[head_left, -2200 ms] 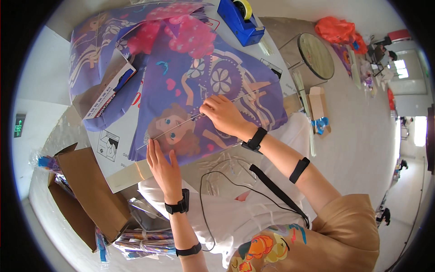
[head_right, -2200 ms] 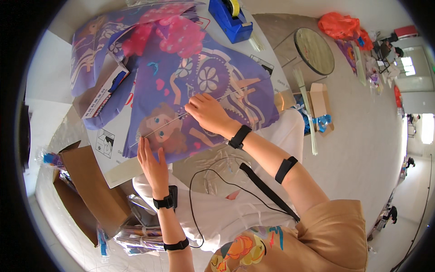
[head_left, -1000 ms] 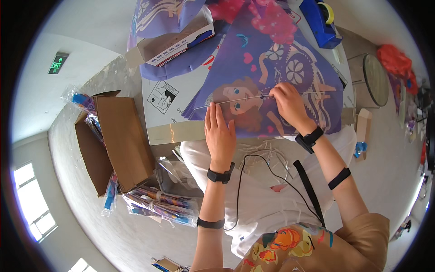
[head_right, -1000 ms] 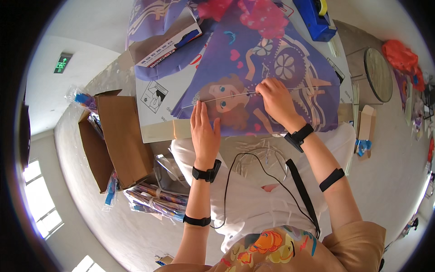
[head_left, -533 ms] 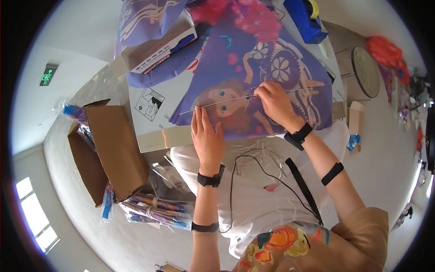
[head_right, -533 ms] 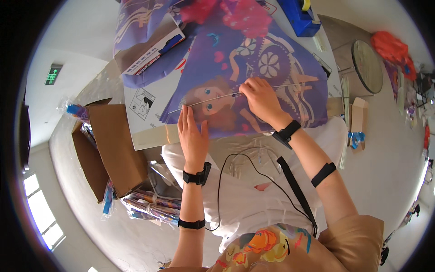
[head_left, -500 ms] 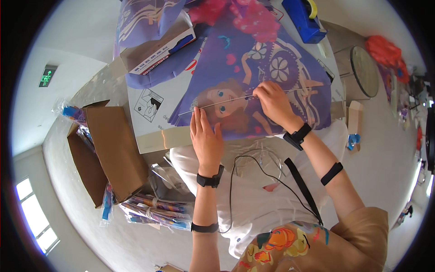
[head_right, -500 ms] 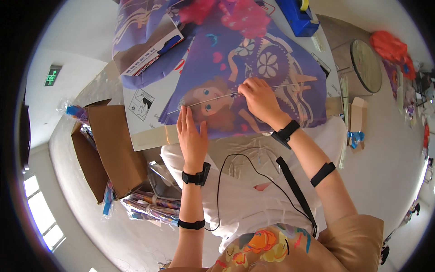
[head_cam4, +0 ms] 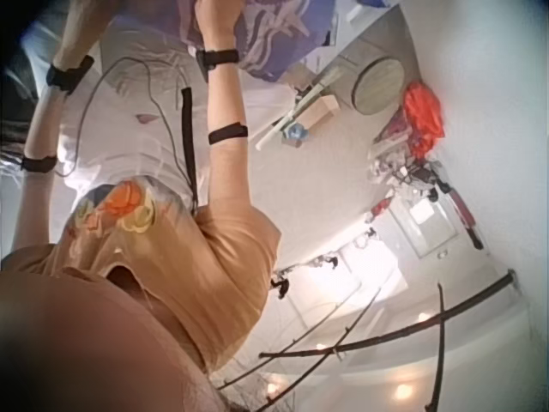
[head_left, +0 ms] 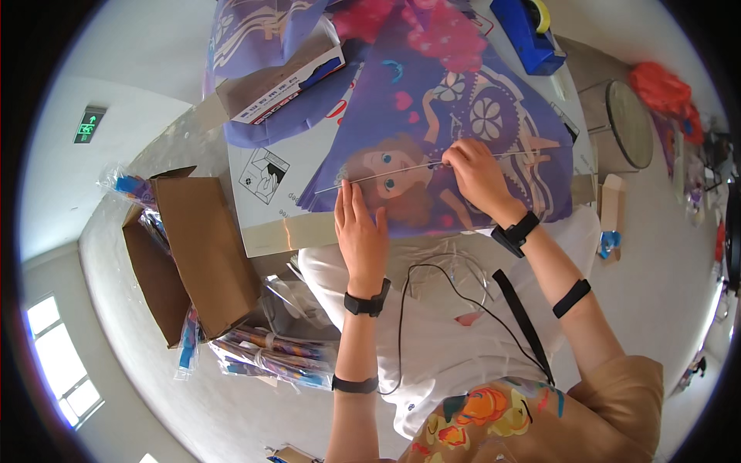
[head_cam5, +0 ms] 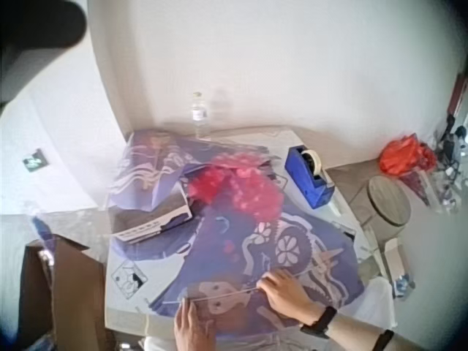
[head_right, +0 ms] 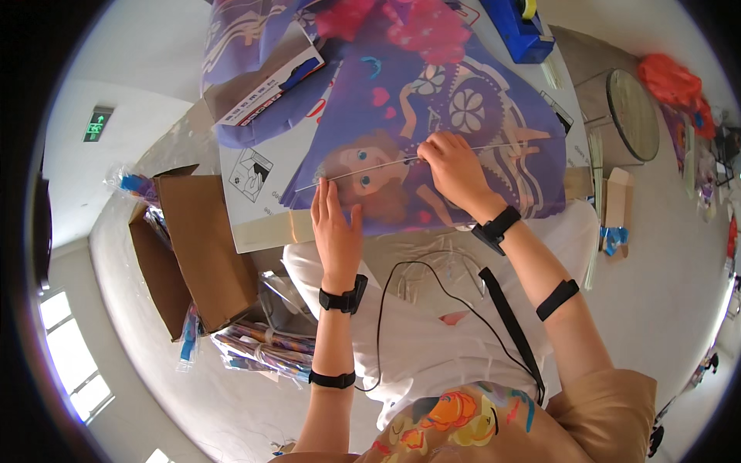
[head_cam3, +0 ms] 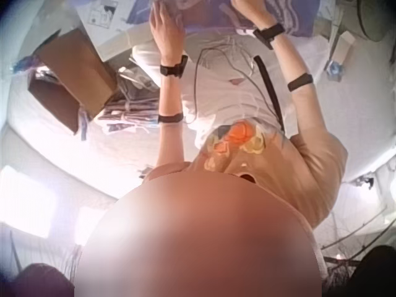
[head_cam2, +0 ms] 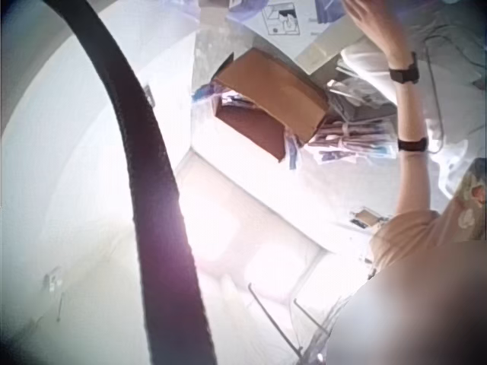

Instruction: Assembling plastic kites by inserting support rods and securing them with tape.

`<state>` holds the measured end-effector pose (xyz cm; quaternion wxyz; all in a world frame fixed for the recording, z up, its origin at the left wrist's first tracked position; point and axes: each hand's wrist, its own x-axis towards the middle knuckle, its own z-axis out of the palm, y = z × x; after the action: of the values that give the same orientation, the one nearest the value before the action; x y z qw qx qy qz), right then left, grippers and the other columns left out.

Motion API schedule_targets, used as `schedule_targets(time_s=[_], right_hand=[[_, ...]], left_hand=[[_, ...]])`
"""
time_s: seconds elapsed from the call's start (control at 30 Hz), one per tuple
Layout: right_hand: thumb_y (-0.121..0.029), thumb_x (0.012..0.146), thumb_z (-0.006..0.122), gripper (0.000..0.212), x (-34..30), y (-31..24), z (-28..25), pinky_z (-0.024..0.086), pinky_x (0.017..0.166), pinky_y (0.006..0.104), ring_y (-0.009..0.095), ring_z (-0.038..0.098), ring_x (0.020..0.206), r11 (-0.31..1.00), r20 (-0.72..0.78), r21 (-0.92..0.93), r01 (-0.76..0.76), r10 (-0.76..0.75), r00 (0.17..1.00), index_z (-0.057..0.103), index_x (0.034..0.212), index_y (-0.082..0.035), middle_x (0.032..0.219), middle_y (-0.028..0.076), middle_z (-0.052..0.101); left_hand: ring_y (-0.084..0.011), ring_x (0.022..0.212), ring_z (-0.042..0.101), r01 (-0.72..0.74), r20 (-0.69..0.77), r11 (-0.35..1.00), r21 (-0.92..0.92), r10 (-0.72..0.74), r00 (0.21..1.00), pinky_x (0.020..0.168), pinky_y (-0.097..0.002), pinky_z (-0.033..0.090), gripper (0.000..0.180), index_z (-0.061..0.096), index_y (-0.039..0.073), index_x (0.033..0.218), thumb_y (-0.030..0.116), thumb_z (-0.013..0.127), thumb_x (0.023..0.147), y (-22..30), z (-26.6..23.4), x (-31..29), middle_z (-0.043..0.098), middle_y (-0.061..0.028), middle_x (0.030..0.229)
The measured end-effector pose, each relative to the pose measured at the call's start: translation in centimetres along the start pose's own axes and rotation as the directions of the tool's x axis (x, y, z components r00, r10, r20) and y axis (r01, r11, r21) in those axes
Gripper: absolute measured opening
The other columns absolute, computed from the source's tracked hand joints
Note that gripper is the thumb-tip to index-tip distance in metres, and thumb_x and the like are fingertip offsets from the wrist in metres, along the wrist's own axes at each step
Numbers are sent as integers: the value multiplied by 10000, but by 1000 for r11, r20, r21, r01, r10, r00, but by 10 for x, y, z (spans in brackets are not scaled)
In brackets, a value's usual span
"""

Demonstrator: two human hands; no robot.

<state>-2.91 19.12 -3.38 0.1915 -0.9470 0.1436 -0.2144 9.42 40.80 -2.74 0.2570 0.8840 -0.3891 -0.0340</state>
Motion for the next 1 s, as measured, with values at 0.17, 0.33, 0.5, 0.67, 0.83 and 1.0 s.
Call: schedule_targets(time_s=[0.17, 0.33, 0.5, 0.67, 0.83, 1.0], right_hand=[[43, 797, 594, 146, -1, 3, -6, 461, 778, 407, 310, 557, 879, 1000, -8, -22, 5, -5, 1000, 566, 900, -56, 912, 82, 548], [27, 799, 595, 143, -1, 1, 0, 455, 791, 393, 287, 558, 889, 1000, -38, -18, 3, -4, 999, 582, 913, -59, 911, 75, 549], [11, 804, 596, 153, -3, 3, 1, 448, 809, 372, 249, 557, 917, 999, -43, -30, 19, -20, 999, 602, 939, -60, 914, 57, 552], [28, 823, 601, 131, -3, 2, -3, 454, 816, 394, 269, 566, 911, 1000, -51, -13, 1, -1, 999, 578, 911, -66, 929, 54, 563], [28, 825, 601, 129, -5, 5, -2, 455, 824, 388, 265, 562, 906, 1000, -43, -17, -1, 0, 999, 586, 917, -62, 934, 50, 567], [26, 831, 597, 122, -6, 6, -2, 453, 831, 385, 261, 557, 903, 1000, -34, -7, 5, -6, 999, 585, 914, -64, 938, 56, 567]], left_hand=[[-383, 1350, 401, -11, -4, 999, -31, 11, 1000, 1102, -447, 369, 542, 432, -54, 1373, 113, 637, 900, 5, 2, 1, 429, -216, 1468], [-376, 1359, 391, -32, 6, 999, 22, 32, 999, 1115, -446, 352, 561, 429, -55, 1388, 110, 639, 895, -1, -3, 1, 400, -204, 1497], [-370, 1359, 393, -4, 19, 1000, -22, 4, 1000, 1113, -445, 354, 538, 437, -57, 1379, 117, 633, 909, 5, -5, 2, 406, -199, 1495], [-368, 1361, 393, -12, 20, 999, -36, 13, 1000, 1111, -444, 357, 530, 438, -55, 1378, 123, 630, 918, 4, -6, 2, 409, -198, 1492], [-366, 1365, 389, -23, 25, 999, -32, 24, 999, 1111, -445, 357, 534, 438, -51, 1378, 121, 636, 913, 4, -4, 2, 416, -199, 1488], [-360, 1367, 389, -45, 17, 999, -6, 45, 999, 1112, -443, 357, 541, 438, -49, 1381, 121, 640, 909, 1, -3, 1, 424, -186, 1485]])
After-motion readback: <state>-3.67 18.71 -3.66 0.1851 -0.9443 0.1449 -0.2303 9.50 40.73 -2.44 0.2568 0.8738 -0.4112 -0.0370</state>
